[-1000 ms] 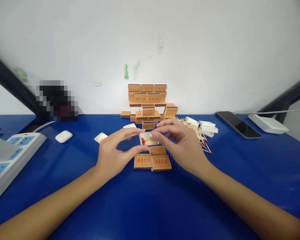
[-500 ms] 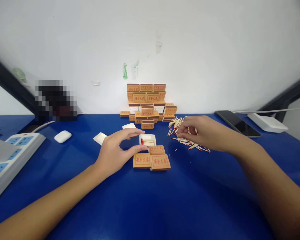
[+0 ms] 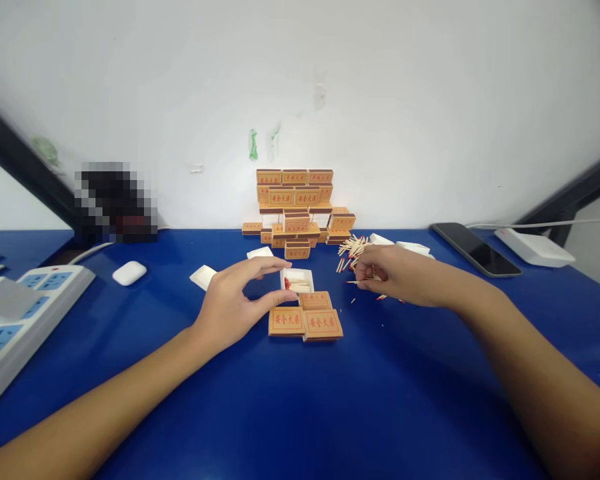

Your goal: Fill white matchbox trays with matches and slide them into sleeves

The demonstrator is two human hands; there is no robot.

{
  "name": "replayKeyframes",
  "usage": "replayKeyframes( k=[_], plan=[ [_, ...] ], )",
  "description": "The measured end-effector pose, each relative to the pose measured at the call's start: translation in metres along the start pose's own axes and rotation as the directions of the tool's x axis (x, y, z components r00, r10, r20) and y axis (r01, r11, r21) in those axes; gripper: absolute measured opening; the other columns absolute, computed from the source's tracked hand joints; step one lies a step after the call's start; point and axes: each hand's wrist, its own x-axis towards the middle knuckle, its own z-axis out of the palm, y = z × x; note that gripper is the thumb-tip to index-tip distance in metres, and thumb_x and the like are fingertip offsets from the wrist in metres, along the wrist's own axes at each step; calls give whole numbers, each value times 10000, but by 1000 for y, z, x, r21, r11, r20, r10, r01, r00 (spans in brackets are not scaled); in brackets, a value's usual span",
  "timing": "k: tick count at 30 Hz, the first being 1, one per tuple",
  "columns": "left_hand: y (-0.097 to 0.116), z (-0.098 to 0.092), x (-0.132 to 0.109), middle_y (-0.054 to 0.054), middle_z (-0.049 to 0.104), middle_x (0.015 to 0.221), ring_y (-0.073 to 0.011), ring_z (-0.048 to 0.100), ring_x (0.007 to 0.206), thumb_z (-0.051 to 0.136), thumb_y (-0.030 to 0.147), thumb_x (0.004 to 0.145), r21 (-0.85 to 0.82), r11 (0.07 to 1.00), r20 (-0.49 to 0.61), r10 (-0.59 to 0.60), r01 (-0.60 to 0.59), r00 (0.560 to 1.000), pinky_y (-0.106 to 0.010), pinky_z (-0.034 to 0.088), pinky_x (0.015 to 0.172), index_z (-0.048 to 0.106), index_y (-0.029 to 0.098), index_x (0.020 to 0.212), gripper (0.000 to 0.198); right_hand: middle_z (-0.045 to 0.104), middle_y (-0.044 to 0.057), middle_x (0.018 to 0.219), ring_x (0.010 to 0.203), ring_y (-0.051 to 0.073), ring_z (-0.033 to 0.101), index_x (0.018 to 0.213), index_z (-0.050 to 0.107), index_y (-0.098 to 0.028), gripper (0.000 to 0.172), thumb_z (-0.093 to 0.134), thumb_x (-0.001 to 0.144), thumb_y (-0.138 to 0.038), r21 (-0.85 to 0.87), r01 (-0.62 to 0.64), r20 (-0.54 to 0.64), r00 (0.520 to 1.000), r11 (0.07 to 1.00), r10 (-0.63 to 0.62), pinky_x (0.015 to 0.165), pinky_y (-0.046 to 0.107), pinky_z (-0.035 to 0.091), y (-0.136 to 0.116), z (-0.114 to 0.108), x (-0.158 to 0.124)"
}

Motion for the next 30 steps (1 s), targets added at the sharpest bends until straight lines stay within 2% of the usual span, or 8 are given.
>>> replayKeyframes(
  k=[4, 8, 13, 17, 22, 25, 30],
  plan=[
    [-1, 0, 0, -37, 800, 1183, -223, 766, 1088, 860, 398, 854, -6, 1000, 2, 3, -3, 1000, -356, 637, 943, 741, 259, 1209, 399, 693, 25, 771, 607, 156, 602, 812, 676, -224, 107, 667, 869, -315, -18, 12, -68, 998, 1000, -13, 543, 295, 426, -3, -1, 0],
    [-1, 0, 0, -31, 804, 1171, -225, 770, 1084, 866, 402, 847, -15, 1000, 1, 4, -4, 1000, -359, 637, 949, 737, 262, 1204, 405, 690, 15, 768, 616, 153, 584, 851, 705, -234, 187, 647, 930, -394, 16, 36, -159, 987, 999, -33, 552, 292, 426, -18, -3, 1],
    [-2, 2, -1, -42, 800, 1185, -231, 773, 1087, 866, 400, 847, -34, 999, 8, 9, -9, 1000, -379, 635, 1000, 727, 256, 1215, 419, 700, 0, 773, 642, 150, 577, 874, 714, -252, 138, 651, 965, -336, 52, 185, -198, 965, 981, -172, 594, 296, 422, -52, 3, -2],
    [-1, 4, -2, -56, 798, 1191, -244, 770, 1102, 855, 403, 858, -36, 999, 11, 35, -34, 999, -393, 640, 1004, 727, 253, 1225, 416, 712, 6, 817, 673, 155, 603, 957, 725, -251, 76, 651, 957, -234, 17, 273, -285, 923, 962, -257, 624, 297, 448, -71, 15, -4],
    [3, 3, -4, -46, 796, 1197, -230, 766, 1099, 854, 393, 860, -4, 996, 11, 86, -86, 996, -380, 635, 1011, 728, 256, 1232, 416, 743, 91, 987, 909, 229, 683, 1083, 726, -212, 204, 532, 1026, -181, -156, 402, -325, 842, 902, -431, 761, 356, 526, -80, 29, -4],
    [4, 3, -5, -39, 800, 1182, -218, 766, 1086, 855, 379, 861, 7, 993, -2, 115, -115, 993, -366, 632, 1008, 721, 251, 1231, 414, 752, 112, 1022, 955, 256, 695, 1168, 708, -194, 258, 481, 1049, -164, -258, 416, -290, 828, 872, -480, 783, 385, 542, -83, 33, -4],
    [2, 4, -4, -44, 799, 1186, -225, 772, 1074, 859, 386, 856, -10, 997, -11, 79, -79, 997, -381, 640, 1004, 723, 251, 1235, 424, 756, 108, 1072, 927, 251, 700, 1254, 655, -208, 263, 514, 1032, -187, -310, 343, -317, 842, 887, -436, 720, 367, 537, -79, 29, -4]
  ],
)
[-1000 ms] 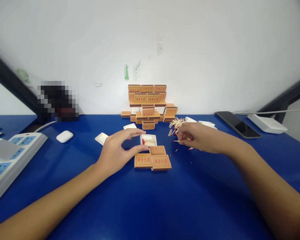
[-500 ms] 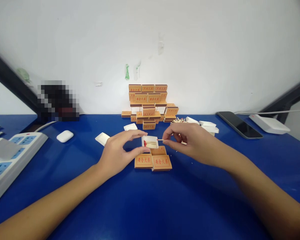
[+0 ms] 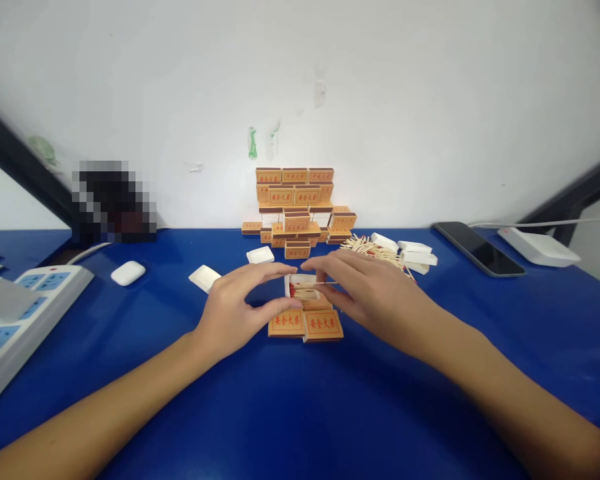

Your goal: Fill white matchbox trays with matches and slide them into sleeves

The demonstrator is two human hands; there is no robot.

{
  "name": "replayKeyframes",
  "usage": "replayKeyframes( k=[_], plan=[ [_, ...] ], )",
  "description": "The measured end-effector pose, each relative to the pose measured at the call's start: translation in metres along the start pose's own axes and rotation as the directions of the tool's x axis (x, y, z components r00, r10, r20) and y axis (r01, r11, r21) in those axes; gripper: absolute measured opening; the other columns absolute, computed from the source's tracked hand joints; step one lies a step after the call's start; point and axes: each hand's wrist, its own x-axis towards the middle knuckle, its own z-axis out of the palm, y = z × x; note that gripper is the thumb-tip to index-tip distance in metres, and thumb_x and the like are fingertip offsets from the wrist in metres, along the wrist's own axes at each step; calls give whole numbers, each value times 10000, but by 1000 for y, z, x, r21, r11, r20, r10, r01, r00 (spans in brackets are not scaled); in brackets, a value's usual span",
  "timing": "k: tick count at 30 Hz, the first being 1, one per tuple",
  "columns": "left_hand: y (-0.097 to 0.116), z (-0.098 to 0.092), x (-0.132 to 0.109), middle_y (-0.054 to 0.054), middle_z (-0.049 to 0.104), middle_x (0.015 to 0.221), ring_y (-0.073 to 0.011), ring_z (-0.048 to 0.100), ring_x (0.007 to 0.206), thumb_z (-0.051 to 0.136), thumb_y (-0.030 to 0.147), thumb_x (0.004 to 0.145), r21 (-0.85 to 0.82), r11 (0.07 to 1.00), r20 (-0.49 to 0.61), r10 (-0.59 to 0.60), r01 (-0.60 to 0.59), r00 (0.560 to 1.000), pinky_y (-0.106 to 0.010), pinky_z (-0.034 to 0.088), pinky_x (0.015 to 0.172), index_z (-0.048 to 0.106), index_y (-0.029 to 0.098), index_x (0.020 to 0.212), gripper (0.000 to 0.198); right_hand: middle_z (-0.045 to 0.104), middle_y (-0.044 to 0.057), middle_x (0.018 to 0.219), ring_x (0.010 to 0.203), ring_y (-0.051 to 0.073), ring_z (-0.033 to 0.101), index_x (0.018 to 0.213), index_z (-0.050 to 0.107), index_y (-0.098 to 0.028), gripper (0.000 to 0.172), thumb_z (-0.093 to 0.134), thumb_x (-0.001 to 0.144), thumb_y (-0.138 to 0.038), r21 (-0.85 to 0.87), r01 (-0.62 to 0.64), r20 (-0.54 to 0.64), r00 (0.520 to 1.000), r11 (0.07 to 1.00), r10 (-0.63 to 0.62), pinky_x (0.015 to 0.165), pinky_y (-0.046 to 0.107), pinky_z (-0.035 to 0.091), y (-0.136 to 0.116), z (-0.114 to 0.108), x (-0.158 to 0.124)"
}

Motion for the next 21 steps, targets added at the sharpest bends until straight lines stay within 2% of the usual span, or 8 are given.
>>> replayKeyframes(
  k=[5, 11, 14, 17, 19, 21],
  plan=[
    [0, 1, 0, -48, 796, 1198, -238, 764, 1099, 856, 401, 859, -39, 998, 0, -51, 51, 999, -397, 645, 998, 733, 256, 1227, 415, 715, 119, 1069, 923, 250, 668, 1231, 689, -207, 280, 469, 1059, -213, -42, -33, -33, 999, 999, 32, 750, 387, 528, 12, -7, -2],
    [1, 1, 1, -31, 802, 1181, -217, 768, 1060, 877, 372, 837, -33, 997, -19, -64, 63, 998, -372, 641, 974, 736, 261, 1211, 415, 698, 91, 1016, 855, 209, 648, 1084, 734, -222, 231, 504, 1057, -230, 123, -84, -101, 990, 989, 97, 735, 371, 523, 9, -11, 1],
    [2, 1, 1, -26, 804, 1174, -211, 768, 1055, 887, 367, 825, -40, 998, -29, -59, 58, 998, -364, 638, 969, 736, 260, 1207, 424, 748, 51, 969, 792, 190, 659, 996, 741, -251, 141, 609, 1021, -295, 322, -212, -161, 948, 923, 274, 665, 344, 523, 1, -12, 4],
    [3, 0, 1, -23, 805, 1172, -213, 768, 1070, 888, 362, 826, -59, 997, -29, -54, 52, 998, -357, 635, 974, 731, 258, 1207, 425, 782, 32, 918, 741, 191, 668, 941, 775, -263, 143, 710, 960, -390, 530, -318, -151, 877, 786, 457, 596, 337, 509, -7, -11, 7],
    [4, 0, 1, -23, 807, 1166, -209, 774, 1056, 889, 360, 824, -57, 997, -38, -47, 45, 998, -343, 638, 960, 731, 253, 1198, 420, 784, 23, 881, 730, 190, 665, 901, 791, -266, 136, 748, 931, -391, 582, -338, -131, 858, 739, 496, 600, 342, 501, -11, -7, 9],
    [5, 0, 2, -22, 810, 1154, -203, 779, 1032, 893, 358, 820, -45, 998, -57, -38, 36, 998, -325, 642, 936, 735, 247, 1184, 412, 780, 20, 903, 795, 200, 673, 886, 799, -275, 82, 776, 911, -350, 580, -320, -151, 862, 749, 485, 642, 348, 503, -13, -2, 10]
  ],
)
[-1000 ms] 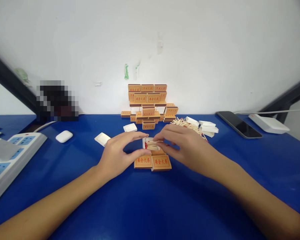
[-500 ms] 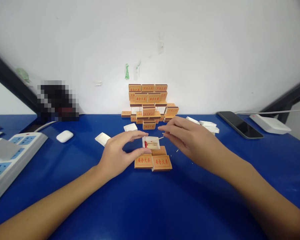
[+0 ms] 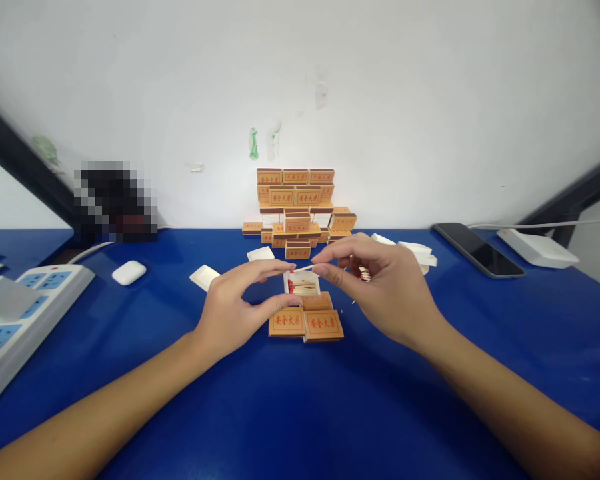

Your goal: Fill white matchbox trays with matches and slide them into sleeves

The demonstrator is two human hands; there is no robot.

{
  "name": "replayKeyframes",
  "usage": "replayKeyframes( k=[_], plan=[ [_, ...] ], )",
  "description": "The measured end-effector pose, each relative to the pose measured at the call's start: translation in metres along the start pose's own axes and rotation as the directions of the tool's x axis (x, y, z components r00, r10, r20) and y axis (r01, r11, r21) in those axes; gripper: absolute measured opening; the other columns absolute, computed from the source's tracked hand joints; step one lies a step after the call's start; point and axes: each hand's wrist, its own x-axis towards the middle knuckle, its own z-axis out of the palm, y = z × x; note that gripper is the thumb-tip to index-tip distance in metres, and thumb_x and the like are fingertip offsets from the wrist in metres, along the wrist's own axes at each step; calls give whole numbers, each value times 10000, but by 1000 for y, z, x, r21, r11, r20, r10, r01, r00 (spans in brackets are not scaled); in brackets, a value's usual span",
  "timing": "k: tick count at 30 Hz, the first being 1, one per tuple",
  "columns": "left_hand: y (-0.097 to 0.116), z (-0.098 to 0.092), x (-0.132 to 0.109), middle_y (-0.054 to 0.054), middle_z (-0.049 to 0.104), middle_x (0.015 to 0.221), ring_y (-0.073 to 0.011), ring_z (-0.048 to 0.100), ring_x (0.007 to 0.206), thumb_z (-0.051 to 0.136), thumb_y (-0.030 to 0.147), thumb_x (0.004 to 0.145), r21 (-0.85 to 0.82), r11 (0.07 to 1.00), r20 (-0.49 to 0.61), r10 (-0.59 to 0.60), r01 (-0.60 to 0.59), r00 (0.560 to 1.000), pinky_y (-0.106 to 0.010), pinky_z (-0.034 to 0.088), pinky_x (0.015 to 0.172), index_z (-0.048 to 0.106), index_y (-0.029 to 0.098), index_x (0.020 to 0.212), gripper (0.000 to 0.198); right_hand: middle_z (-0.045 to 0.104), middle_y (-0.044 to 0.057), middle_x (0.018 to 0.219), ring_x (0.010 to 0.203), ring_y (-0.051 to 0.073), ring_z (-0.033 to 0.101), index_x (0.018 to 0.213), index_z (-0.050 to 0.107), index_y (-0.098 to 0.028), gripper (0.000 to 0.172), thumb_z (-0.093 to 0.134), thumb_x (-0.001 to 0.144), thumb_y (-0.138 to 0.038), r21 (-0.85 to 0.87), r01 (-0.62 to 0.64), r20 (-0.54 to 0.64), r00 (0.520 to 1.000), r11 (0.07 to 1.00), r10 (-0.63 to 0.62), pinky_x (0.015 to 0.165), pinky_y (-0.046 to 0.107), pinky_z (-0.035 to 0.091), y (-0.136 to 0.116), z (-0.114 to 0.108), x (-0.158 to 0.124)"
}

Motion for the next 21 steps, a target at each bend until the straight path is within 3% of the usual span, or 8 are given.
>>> replayKeyframes(
  k=[4, 8, 12, 14, 18, 21],
  plan=[
    [1, -1, 1, -18, 814, 1141, -189, 781, 1020, 896, 344, 817, 25, 999, -36, 22, -21, 999, -292, 640, 926, 737, 238, 1176, 407, 757, 29, 1040, 1030, 237, 676, 901, 804, -290, 26, 800, 897, -315, -5, 57, -17, 998, 998, -57, 796, 381, 523, 7, 8, -1],
    [2, -1, 2, -17, 817, 1133, -183, 788, 989, 897, 354, 815, 59, 998, -62, 40, -36, 997, -277, 646, 909, 740, 236, 1171, 407, 747, 39, 1092, 1070, 244, 661, 918, 801, -285, 52, 775, 921, -329, -61, 88, 7, 996, 994, -88, 825, 383, 516, 12, 6, 0],
    [2, -2, 2, -22, 813, 1151, -196, 785, 1016, 889, 372, 824, 59, 998, -59, 27, -23, 998, -293, 650, 912, 741, 239, 1176, 404, 745, 40, 980, 838, 193, 646, 1040, 774, -256, 134, 694, 975, -342, -153, 112, 76, 992, 982, -101, 683, 333, 483, 13, -5, 4],
    [2, -2, 2, -19, 812, 1156, -192, 784, 1018, 891, 372, 822, 56, 998, -58, 18, -15, 998, -291, 648, 918, 742, 241, 1175, 405, 742, 22, 889, 722, 167, 609, 1009, 774, -248, 125, 690, 969, -330, -196, 101, 151, 986, 975, -72, 641, 321, 460, 13, -10, 5],
    [1, -1, 1, -14, 811, 1160, -178, 781, 1010, 898, 363, 814, 67, 998, -62, 16, -12, 998, -273, 643, 920, 743, 239, 1175, 412, 713, -6, 752, 627, 149, 556, 900, 783, -253, 129, 690, 956, -322, -237, 79, 245, 969, 968, -19, 597, 313, 419, 13, -17, 7],
    [0, -1, 1, -13, 809, 1162, -175, 779, 1011, 893, 367, 819, 75, 997, -62, 20, -15, 998, -273, 642, 924, 743, 241, 1181, 412, 684, -8, 717, 615, 149, 535, 872, 777, -250, 139, 685, 958, -308, -285, 71, 239, 971, 956, -2, 591, 318, 397, 12, -20, 7]
  ],
)
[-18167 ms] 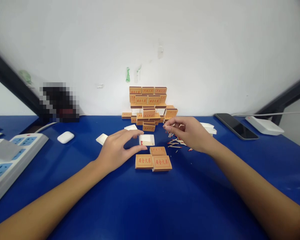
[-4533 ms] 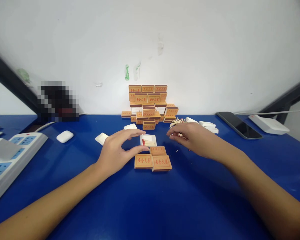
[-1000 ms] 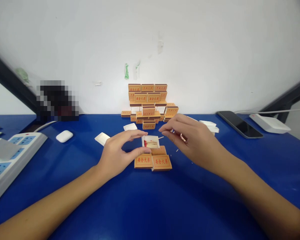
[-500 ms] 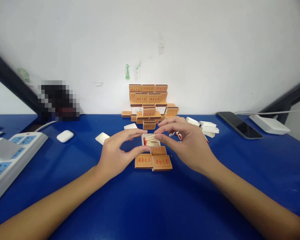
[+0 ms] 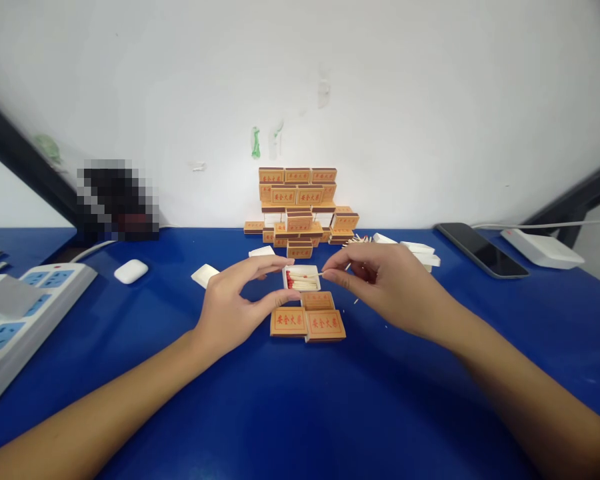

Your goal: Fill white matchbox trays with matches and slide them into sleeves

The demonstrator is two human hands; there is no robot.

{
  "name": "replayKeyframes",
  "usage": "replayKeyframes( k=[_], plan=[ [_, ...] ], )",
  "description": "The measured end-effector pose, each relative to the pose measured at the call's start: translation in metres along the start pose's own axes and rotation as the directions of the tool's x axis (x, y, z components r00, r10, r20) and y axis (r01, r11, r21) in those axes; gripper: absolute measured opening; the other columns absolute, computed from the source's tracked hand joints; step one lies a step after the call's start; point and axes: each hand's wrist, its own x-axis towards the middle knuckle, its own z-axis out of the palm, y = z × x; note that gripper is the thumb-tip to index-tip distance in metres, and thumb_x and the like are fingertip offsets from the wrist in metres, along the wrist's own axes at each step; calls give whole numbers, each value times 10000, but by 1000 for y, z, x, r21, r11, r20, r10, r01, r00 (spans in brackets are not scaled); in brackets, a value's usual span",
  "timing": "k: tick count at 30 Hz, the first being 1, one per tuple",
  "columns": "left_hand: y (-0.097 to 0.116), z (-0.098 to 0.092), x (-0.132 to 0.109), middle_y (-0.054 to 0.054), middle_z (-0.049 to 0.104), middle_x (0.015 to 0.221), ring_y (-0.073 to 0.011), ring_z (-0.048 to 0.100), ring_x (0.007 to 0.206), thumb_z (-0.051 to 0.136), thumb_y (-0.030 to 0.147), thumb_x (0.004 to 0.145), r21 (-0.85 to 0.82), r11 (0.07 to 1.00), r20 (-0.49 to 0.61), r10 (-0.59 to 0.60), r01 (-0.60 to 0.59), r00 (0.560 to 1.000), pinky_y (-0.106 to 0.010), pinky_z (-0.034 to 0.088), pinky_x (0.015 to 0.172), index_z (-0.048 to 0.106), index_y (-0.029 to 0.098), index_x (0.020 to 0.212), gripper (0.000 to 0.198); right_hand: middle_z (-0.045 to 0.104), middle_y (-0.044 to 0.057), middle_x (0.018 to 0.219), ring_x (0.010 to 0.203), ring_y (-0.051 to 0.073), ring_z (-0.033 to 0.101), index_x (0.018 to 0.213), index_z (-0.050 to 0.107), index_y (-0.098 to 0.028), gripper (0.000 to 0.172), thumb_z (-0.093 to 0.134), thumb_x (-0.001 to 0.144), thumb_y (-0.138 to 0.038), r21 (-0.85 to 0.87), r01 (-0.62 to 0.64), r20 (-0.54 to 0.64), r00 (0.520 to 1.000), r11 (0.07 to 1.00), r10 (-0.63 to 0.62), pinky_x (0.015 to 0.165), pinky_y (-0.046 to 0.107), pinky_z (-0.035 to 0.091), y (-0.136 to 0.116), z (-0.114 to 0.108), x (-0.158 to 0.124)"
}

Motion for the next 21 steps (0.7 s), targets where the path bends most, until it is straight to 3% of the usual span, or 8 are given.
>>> replayKeyframes(
  k=[5, 11, 15, 18, 21],
  plan=[
    [0, 1, 0, -16, 811, 1157, -185, 780, 1023, 888, 373, 825, -15, 1000, 12, 1, -1, 1000, -288, 645, 929, 743, 241, 1179, 406, 641, 11, 788, 653, 147, 515, 880, 777, -237, 119, 694, 959, -271, 5, 79, -132, 988, 997, -78, 601, 312, 396, -2, 8, -1],
    [1, 0, 0, -22, 815, 1141, -185, 788, 977, 893, 367, 820, 3, 1000, 5, 19, -19, 1000, -288, 651, 900, 739, 234, 1174, 408, 602, 10, 811, 664, 139, 498, 933, 785, -224, 110, 684, 976, -236, -21, 178, -176, 968, 984, -179, 614, 307, 395, -8, 26, -3],
    [0, -1, 2, -20, 813, 1150, -190, 785, 996, 900, 360, 813, 1, 1000, 5, 4, -4, 1000, -290, 647, 899, 739, 239, 1164, 404, 635, 15, 809, 617, 137, 493, 944, 762, -232, 152, 635, 1003, -291, -66, 171, -203, 962, 983, -181, 590, 313, 394, 5, 2, 1],
    [-1, -1, 3, -17, 813, 1145, -179, 789, 964, 904, 331, 810, -15, 1000, 7, -16, 16, 1000, -270, 647, 865, 733, 237, 1153, 395, 627, 6, 717, 584, 150, 492, 938, 752, -235, 168, 620, 994, -322, -229, 68, -236, 964, 971, -123, 592, 327, 392, 29, -24, 6],
    [-1, -1, 4, -17, 814, 1134, -177, 793, 931, 899, 329, 817, -23, 999, 11, -38, 38, 999, -268, 651, 838, 730, 237, 1142, 378, 697, 38, 841, 639, 166, 561, 922, 759, -237, 156, 628, 947, -318, -319, 36, -58, 997, 947, -57, 620, 336, 428, 57, -36, 10]
  ],
)
